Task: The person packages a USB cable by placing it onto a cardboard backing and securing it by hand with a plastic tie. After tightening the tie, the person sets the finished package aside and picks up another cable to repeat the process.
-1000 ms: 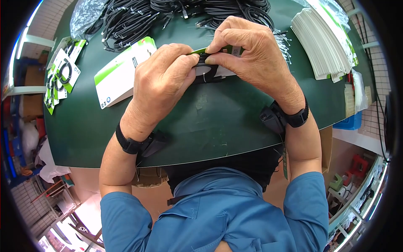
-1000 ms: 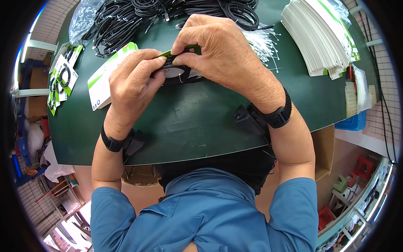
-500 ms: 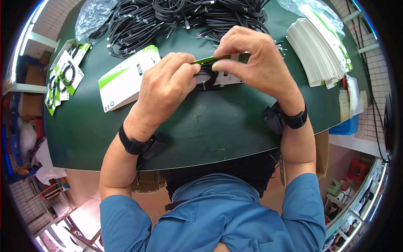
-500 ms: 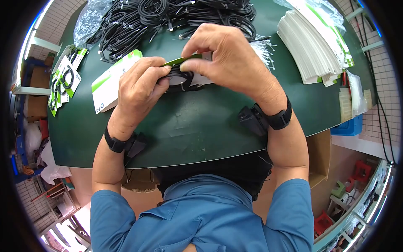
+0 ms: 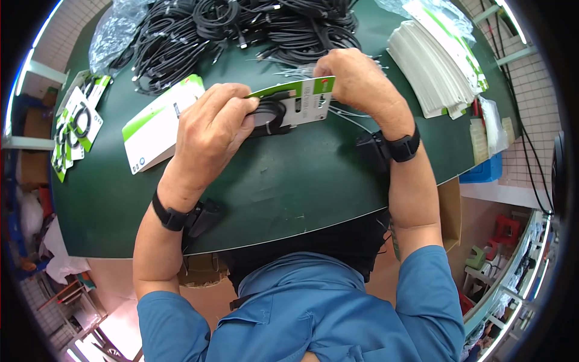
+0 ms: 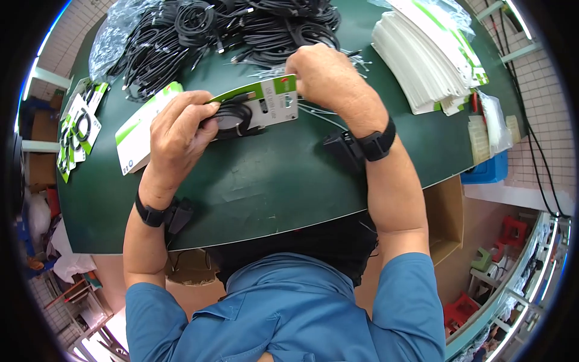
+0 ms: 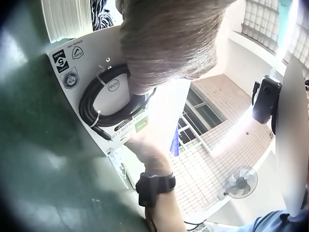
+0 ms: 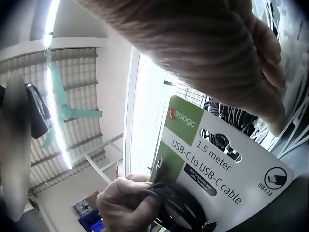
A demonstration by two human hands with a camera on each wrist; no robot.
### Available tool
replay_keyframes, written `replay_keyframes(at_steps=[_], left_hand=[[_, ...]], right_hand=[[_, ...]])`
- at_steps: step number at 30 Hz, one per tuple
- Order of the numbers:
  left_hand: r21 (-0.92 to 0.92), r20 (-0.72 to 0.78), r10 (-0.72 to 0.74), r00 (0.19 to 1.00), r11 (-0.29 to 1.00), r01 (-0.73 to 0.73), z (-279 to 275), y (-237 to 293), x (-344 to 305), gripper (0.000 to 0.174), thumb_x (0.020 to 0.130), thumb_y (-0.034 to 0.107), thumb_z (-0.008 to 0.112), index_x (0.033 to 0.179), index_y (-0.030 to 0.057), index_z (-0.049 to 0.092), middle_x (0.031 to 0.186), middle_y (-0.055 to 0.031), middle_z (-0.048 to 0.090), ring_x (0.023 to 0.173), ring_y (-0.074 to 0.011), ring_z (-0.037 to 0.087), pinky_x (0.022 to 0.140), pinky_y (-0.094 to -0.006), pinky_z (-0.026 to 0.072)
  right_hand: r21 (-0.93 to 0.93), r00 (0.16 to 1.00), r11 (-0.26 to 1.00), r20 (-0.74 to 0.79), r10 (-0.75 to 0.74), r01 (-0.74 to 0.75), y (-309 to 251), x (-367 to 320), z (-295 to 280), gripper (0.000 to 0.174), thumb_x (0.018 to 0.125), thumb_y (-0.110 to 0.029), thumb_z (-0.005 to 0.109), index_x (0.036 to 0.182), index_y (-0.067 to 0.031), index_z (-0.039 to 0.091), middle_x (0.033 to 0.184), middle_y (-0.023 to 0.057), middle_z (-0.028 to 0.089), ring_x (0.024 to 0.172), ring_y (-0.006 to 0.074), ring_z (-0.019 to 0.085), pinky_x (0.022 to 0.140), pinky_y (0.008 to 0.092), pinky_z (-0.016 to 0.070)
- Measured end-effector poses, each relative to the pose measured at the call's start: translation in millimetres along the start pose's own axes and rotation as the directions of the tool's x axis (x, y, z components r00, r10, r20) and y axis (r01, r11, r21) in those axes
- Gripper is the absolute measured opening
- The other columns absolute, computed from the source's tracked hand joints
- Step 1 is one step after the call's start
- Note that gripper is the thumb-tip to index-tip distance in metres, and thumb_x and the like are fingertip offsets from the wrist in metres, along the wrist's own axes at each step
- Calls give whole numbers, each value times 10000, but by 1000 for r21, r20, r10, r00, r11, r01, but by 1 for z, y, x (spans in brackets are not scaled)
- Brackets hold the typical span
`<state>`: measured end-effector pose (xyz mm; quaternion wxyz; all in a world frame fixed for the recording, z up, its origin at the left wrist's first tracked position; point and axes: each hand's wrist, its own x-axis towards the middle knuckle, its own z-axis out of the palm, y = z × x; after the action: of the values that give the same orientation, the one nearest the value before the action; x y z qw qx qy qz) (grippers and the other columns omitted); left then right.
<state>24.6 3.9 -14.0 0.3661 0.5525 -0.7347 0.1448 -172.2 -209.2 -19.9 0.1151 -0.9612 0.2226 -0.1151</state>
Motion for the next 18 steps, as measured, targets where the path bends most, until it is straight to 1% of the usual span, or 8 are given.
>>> replay_keyframes(at_steps=[3,4,8,12,16,18], left_hand=[[-48,2,-10,1000,999,10,0,-2,0,256,748,-55,788,953,15,653,978,-104,698,838,-291,704,682,-381,581],[-31,11,-18,1000,999,18,0,-4,0,256,748,-55,788,953,15,653,978,-104,698,838,-291,704,682,-381,581],[-59,-17,-19,1000,998,18,3,-5,0,243,752,-54,785,945,16,655,968,-97,701,837,-286,705,682,-382,585],[-58,-33,-18,999,998,16,4,-6,0,235,750,-54,785,933,17,655,962,-95,703,832,-281,705,681,-379,587],[-68,-40,-16,999,998,13,4,-4,1,237,746,-60,783,930,16,656,961,-98,701,829,-281,704,681,-379,587],[-73,-35,-16,999,997,14,3,-3,1,238,744,-64,782,929,13,654,961,-101,702,827,-283,703,680,-379,585]], right_hand=[[-46,998,999,56,-2,5,1,1,-2,115,807,8,690,900,16,758,895,232,731,850,461,688,769,497,576],[-31,998,999,55,-16,18,0,3,-1,115,807,8,690,900,16,758,895,232,731,850,461,688,769,497,576],[-8,999,1000,46,-12,12,-3,1,-3,92,819,4,673,876,-5,744,863,244,718,862,462,695,792,509,594],[-2,996,1000,87,-2,3,-7,2,-6,119,832,15,660,912,-6,745,866,247,719,872,464,698,811,520,594],[-87,998,996,64,-24,29,-4,0,-4,115,843,10,652,919,3,738,882,252,722,890,461,707,820,522,595],[-81,999,996,23,-36,37,-2,-1,-1,93,829,13,675,907,5,725,872,240,714,873,457,695,769,507,578]])
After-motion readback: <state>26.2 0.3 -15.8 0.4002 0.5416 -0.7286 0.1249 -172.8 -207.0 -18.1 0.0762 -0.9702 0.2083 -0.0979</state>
